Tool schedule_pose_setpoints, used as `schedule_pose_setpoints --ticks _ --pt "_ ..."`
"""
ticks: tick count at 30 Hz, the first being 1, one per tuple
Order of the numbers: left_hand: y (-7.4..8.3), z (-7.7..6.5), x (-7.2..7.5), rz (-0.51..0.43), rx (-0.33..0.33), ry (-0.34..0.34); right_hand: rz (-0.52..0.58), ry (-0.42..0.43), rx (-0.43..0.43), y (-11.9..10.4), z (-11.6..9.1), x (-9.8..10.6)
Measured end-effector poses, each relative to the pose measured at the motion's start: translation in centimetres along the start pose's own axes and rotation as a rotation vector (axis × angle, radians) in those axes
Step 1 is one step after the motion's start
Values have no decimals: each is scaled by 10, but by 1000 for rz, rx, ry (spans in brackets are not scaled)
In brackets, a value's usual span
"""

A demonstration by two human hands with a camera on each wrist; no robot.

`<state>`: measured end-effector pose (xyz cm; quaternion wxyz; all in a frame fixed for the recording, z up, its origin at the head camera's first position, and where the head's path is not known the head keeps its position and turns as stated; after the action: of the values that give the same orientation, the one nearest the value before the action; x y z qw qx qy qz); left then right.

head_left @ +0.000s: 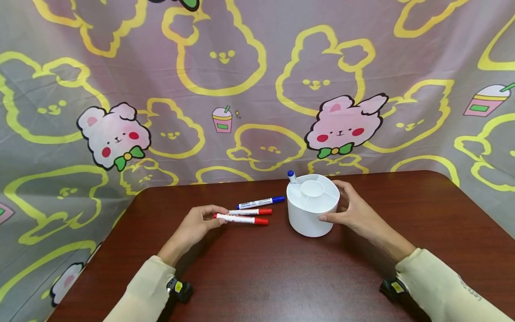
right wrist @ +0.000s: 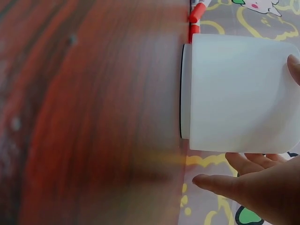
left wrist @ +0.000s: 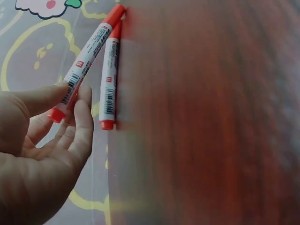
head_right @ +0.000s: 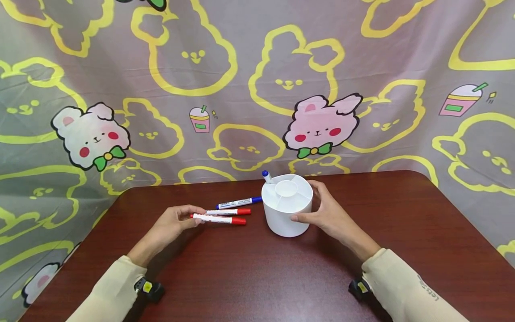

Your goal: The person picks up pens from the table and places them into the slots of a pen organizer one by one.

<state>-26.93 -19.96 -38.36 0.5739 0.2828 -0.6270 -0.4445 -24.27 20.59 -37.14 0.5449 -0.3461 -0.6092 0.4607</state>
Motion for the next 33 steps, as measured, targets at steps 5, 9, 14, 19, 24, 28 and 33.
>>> schedule_pose_setpoints --ticks 5,9,14,19,24,28,33 --pt "6 0 2 -112 -33 23 -3 6 3 0 0 0" --pt "9 -1 4 -197 -27 37 -4 5 13 0 0 -1" --pt "13 0 5 -278 -17 62 -2 -1 20 1 0 0" --pt "21 3 3 -399 -37 82 4 -2 14 1 0 1" --pt "33 4 2 -507 -54 80 -18 5 9 -1 -1 1" --pt "43 3 1 -586 -74 78 -28 5 11 -1 -1 2" --pt "55 2 0 -662 -112 78 -21 -3 14 0 -1 1"
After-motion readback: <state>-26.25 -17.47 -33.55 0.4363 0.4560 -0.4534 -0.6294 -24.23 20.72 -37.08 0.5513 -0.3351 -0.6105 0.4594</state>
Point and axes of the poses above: each hand's wrist, its own z-axis towards the middle knuckle, its own x-axis out of the back of the hand, y = z × x, the point moved 3 cm from there along z, towards the middle knuckle, and after that the axes turned 5 degrees about -x, right-handed, at the moved point
